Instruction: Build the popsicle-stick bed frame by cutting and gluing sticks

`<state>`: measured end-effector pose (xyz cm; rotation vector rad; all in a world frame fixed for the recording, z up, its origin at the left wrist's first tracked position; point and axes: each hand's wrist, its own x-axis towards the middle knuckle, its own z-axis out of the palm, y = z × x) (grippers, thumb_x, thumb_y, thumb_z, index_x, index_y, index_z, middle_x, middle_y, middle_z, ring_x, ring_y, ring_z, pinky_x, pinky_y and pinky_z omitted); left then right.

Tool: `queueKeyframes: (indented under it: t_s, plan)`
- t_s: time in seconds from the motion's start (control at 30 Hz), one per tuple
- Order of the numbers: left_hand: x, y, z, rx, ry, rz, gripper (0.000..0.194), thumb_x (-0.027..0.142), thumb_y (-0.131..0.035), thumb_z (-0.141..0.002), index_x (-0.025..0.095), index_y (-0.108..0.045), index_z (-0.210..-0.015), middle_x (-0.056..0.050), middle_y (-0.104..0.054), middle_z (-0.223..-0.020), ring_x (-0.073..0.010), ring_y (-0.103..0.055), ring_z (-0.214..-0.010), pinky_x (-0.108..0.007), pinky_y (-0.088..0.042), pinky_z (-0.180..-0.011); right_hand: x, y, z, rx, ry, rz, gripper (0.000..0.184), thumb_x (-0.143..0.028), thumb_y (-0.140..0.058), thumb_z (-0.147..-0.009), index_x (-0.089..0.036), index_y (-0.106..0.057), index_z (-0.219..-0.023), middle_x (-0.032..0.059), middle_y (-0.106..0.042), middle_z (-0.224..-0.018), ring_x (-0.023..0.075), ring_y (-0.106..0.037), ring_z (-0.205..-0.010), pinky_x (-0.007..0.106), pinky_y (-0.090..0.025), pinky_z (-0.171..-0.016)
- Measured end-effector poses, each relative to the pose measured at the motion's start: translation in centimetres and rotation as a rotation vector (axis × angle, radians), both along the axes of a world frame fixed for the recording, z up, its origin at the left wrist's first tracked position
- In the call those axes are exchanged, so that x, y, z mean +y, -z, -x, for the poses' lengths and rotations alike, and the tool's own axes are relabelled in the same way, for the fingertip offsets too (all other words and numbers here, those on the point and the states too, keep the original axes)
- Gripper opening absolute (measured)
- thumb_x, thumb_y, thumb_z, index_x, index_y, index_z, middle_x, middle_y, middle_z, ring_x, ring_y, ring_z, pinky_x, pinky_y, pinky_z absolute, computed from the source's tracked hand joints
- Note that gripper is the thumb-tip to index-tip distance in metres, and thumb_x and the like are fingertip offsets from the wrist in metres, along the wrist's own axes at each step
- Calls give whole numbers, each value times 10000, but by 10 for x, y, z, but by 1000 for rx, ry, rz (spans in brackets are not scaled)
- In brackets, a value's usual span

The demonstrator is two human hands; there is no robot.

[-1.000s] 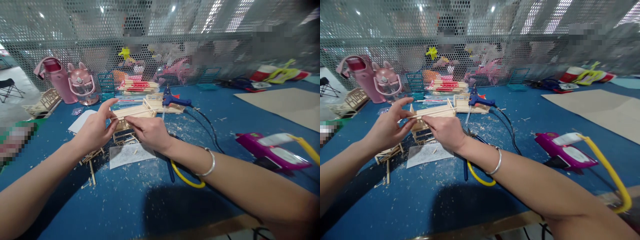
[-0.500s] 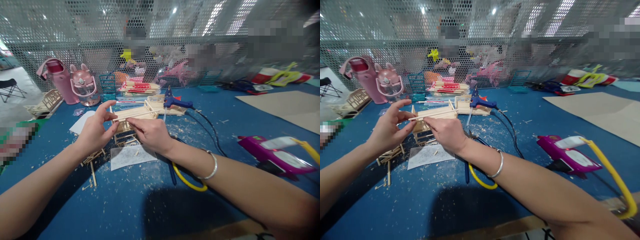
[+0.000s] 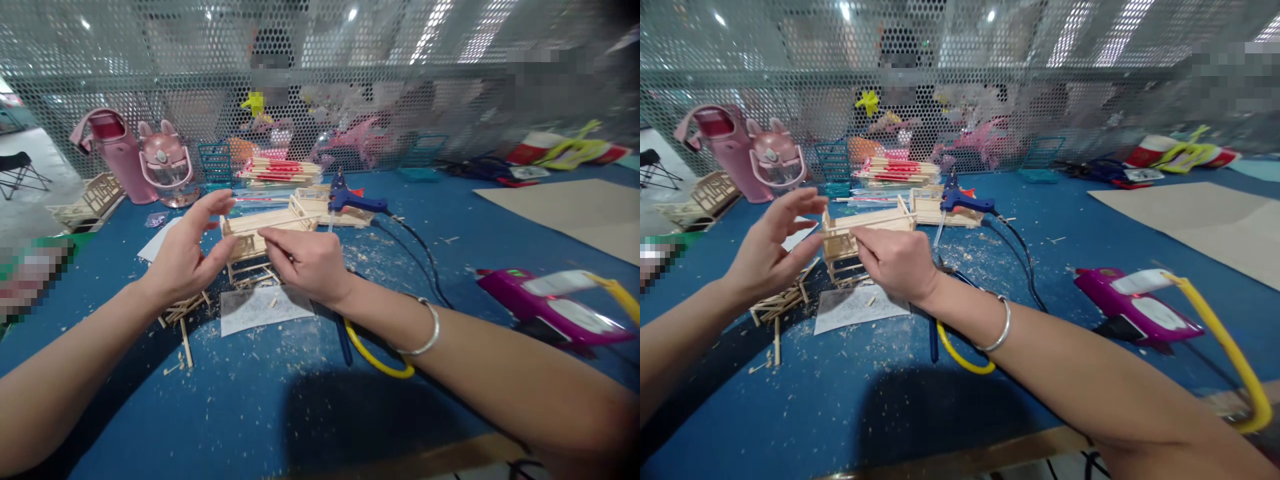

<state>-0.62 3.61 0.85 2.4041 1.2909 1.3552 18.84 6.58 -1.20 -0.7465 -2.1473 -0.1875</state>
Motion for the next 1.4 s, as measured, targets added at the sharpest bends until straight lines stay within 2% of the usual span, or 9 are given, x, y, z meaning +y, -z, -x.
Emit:
queueKeyframes:
  t_s: [0.17,0.4,0.77,0.87,1.0,1.1,1.17,1.27,1.4]
  plan:
    - [4,4,2,-151,-52,-99,345,198,-361,-842,205,-424,-1181,-57,-576,-1011,-167,-546,-906,-362,-465,-809,-1,2,1,51,15,-11,271,-213,-421,-811,-181,-687,-854,-6,-704,-749,104,-639,-674,207,-430,-584]
    - [1,14,2,-124,-5,-38,422,143,-476,-761,196,-402,-1173,-67,-546,-1054,-112,-515,-720,-259,-442,-614,0,3,2,20,35,22,268,-211,-412,-803,-181,-679,-798,-3,-685,-698,103,-613,-643,215,-402,-574]
    - [-1,22,-1,-45,-40,46,432,145,-480,-761,188,-375,-1177,-49,-591,-916,-119,-514,-687,-301,-443,-673,1,2,1,20,39,112,269,-215,-397,-783,-167,-660,-755,-2,-647,-625,89,-552,-564,210,-365,-548]
    - [0,15,4,-96,-10,33,390,169,-431,-791,189,-385,-1178,-64,-580,-988,-126,-526,-719,-309,-451,-687,1,-12,-1,52,9,105,257,-198,-410,-758,-148,-660,-734,-9,-613,-566,77,-500,-490,207,-355,-520]
    - [0,-8,18,-168,-83,-12,311,234,-382,-835,184,-435,-1137,-56,-588,-951,-119,-532,-688,-289,-452,-650,-7,-53,-13,17,-38,10,254,-203,-415,-748,-145,-660,-712,-3,-612,-588,78,-493,-503,209,-356,-529]
    - [-8,-22,27,-227,-166,-15,277,303,-400,-849,184,-468,-1090,-48,-596,-903,-105,-529,-646,-257,-441,-603,-19,-79,-27,37,20,-55,251,-219,-421,-746,-155,-664,-726,-6,-606,-589,86,-492,-515,215,-360,-539]
    - [-18,-23,29,-343,-207,-24,274,343,-400,-853,182,-476,-1062,-48,-593,-884,-93,-523,-615,-237,-429,-564,-28,-84,-35,100,92,-59,256,-224,-421,-747,-156,-667,-752,-6,-601,-581,91,-494,-512,219,-363,-537]
    - [-37,-12,25,-556,-287,-34,304,395,-375,-858,177,-468,-1048,-45,-585,-871,-83,-517,-584,-211,-409,-511,-44,-69,-45,140,227,23,267,-231,-414,-759,-155,-668,-793,7,-617,-600,106,-524,-529,229,-376,-548]
    - [-56,9,22,-559,-321,27,344,417,-378,-846,158,-474,-1052,-50,-588,-874,-86,-525,-587,-221,-433,-565,-70,-31,-62,-150,478,323,284,-246,-487,-732,-190,-631,-970,35,-658,-725,156,-586,-642,256,-401,-583]
